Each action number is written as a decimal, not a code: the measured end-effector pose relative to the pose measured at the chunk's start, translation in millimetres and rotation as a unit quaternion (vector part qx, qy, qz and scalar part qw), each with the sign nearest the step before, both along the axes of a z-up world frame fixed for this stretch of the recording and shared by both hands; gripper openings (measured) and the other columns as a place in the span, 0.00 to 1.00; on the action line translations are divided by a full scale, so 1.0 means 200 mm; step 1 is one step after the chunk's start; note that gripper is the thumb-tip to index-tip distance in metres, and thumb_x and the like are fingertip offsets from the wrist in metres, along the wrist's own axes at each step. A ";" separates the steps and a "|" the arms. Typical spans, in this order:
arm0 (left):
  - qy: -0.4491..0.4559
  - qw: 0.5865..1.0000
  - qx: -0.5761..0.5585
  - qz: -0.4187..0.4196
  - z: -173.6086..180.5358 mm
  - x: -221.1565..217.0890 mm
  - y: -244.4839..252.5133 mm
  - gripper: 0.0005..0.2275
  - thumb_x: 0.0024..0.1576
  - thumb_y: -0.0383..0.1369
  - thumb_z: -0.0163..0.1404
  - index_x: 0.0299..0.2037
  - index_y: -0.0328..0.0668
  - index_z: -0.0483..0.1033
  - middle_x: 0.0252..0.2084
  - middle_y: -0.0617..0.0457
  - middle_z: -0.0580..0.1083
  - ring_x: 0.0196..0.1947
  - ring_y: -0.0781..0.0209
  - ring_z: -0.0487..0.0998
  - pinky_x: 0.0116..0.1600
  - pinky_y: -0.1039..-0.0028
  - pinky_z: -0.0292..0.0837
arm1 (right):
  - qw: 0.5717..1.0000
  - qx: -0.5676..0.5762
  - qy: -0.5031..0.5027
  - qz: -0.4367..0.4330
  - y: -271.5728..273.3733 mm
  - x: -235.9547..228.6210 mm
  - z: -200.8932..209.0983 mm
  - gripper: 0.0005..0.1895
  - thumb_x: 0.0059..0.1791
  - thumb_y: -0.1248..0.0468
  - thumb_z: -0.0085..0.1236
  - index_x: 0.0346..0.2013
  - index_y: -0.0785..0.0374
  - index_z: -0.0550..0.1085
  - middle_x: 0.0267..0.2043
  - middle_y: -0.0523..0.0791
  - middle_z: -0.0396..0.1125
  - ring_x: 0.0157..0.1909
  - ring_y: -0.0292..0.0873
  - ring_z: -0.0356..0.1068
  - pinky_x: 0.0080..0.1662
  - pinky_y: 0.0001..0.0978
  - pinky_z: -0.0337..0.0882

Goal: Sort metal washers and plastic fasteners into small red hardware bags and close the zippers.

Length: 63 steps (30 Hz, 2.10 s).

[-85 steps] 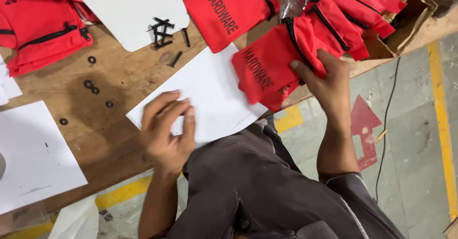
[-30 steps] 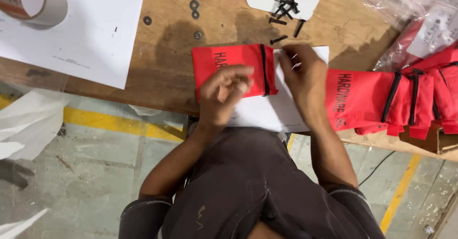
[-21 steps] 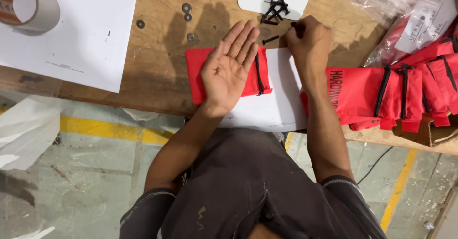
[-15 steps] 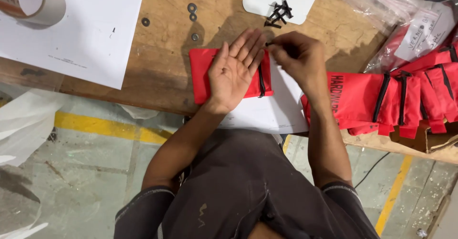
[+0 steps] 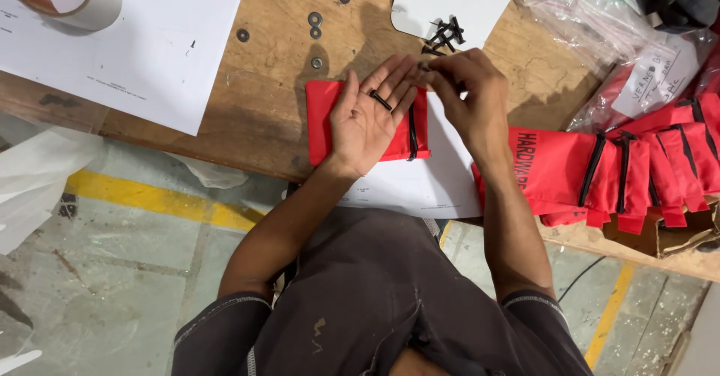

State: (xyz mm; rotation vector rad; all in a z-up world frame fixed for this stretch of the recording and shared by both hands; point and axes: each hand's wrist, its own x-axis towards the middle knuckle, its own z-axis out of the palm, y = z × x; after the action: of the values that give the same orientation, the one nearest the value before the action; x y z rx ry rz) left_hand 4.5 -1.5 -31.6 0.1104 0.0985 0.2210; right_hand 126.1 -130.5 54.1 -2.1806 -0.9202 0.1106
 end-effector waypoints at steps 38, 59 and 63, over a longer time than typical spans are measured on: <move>-0.011 1.000 0.004 -0.003 0.01 -0.02 0.01 0.33 0.71 0.55 0.29 0.74 0.31 0.56 0.77 0.39 0.57 0.80 0.49 0.53 0.83 0.60 0.47 | 0.998 -0.022 -0.054 -0.016 -0.02 0.22 -0.20 0.10 0.54 0.72 0.62 0.50 0.65 0.80 0.46 0.48 0.64 0.45 0.44 0.67 0.44 0.37 0.70; -0.018 1.000 0.010 -0.005 -0.03 -0.01 0.00 0.35 0.71 0.56 0.30 0.77 0.33 0.54 0.76 0.41 0.57 0.78 0.50 0.56 0.84 0.60 0.46 | 0.997 0.023 -0.029 0.075 0.06 -0.02 0.07 0.09 0.53 0.74 0.63 0.48 0.71 0.78 0.40 0.51 0.73 0.39 0.44 0.72 0.43 0.34 0.73; -0.009 1.000 0.016 -0.007 0.00 -0.01 0.01 0.34 0.70 0.56 0.30 0.76 0.35 0.54 0.77 0.43 0.58 0.79 0.53 0.55 0.84 0.61 0.46 | 0.996 0.018 -0.055 0.072 0.05 -0.01 0.03 0.09 0.54 0.74 0.64 0.48 0.70 0.78 0.39 0.50 0.72 0.38 0.44 0.71 0.41 0.35 0.72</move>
State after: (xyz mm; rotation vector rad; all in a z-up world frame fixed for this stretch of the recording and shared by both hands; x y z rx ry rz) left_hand 2.2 0.2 -31.8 0.1403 0.0768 0.2098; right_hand 124.0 -120.3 60.5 -2.1028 -1.1332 0.0425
